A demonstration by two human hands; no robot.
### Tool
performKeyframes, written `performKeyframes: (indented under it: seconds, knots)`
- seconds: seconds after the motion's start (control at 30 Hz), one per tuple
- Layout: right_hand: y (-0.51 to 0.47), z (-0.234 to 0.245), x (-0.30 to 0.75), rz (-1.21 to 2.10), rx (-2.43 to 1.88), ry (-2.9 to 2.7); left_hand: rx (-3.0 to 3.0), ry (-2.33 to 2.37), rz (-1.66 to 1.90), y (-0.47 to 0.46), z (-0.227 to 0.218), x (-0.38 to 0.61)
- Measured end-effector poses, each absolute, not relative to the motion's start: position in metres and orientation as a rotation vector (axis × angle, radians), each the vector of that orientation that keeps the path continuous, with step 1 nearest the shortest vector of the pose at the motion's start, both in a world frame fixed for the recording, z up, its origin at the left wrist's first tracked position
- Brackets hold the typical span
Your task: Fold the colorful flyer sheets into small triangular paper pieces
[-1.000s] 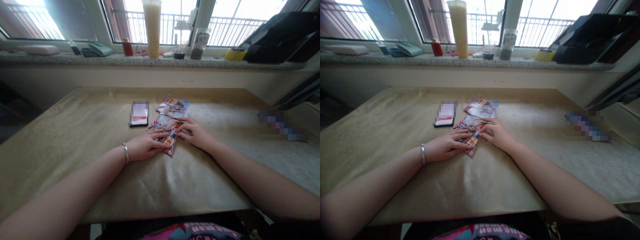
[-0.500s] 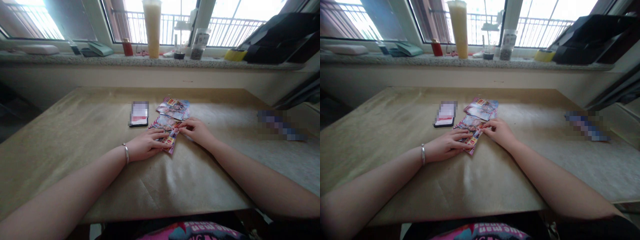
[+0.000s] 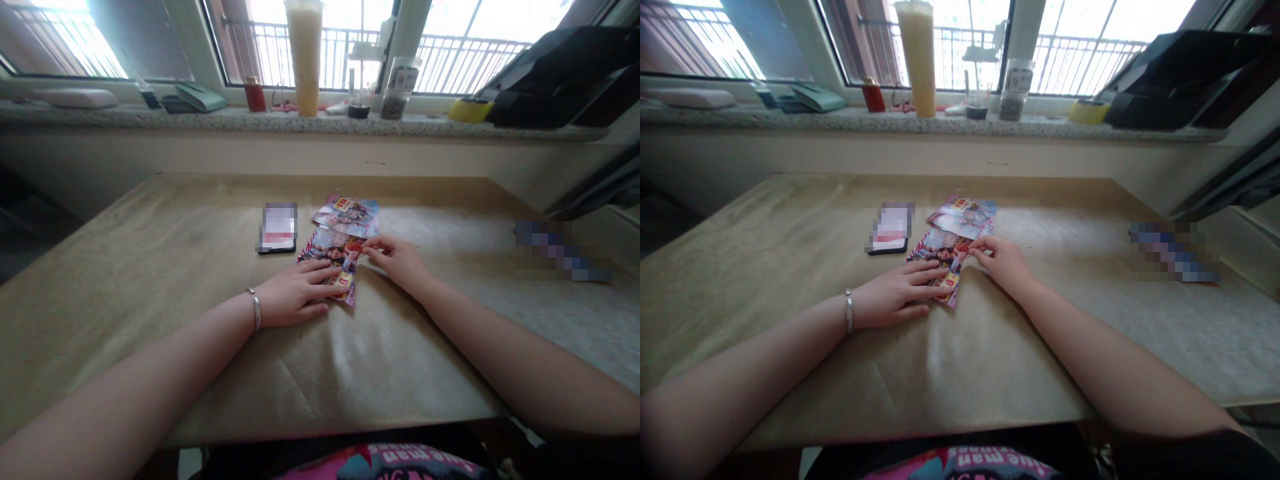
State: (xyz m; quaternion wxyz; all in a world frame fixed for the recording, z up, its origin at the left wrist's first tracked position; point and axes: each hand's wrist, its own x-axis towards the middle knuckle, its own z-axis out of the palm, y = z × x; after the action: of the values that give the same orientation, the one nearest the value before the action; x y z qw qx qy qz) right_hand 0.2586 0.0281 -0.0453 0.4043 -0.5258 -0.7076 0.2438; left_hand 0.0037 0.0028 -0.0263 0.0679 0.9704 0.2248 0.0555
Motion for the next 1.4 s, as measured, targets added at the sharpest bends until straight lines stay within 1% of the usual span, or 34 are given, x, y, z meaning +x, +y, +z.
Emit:
performKeyframes:
  seconds: [0.13, 0.27, 0.37, 0.43, 0.8, 1.07, 1.4]
  knots:
    - [0.029, -0.045, 0.256, 0.728, -1.337, -1.682, 2.952, 0.658, 0.134, 0.002, -0.026, 0.005]
    - [0.029, -0.044, 0.251, 0.943, -1.324, -1.466, 2.958, 0.675, 0.119, 0.002, -0.027, 0.004]
    - [0.028, -0.043, 0.248, 1.08, -1.292, -1.424, 2.96, 0.665, 0.139, 0.003, -0.028, 0.004]
    - [0.026, -0.043, 0.246, 1.114, -1.28, -1.411, 2.966, 0.656, 0.16, 0.003, -0.029, 0.004]
    - [0.019, -0.04, 0.241, 1.049, -1.266, -1.461, 2.991, 0.639, 0.237, 0.003, -0.029, 0.004]
    - [0.015, -0.049, 0.246, 0.922, -1.216, -1.73, 2.975, 0.666, 0.318, 0.001, -0.03, 0.002]
    - [0.011, -0.043, 0.243, 0.805, -1.204, -1.873, 2.959, 0.643, 0.374, 0.002, -0.029, 0.004]
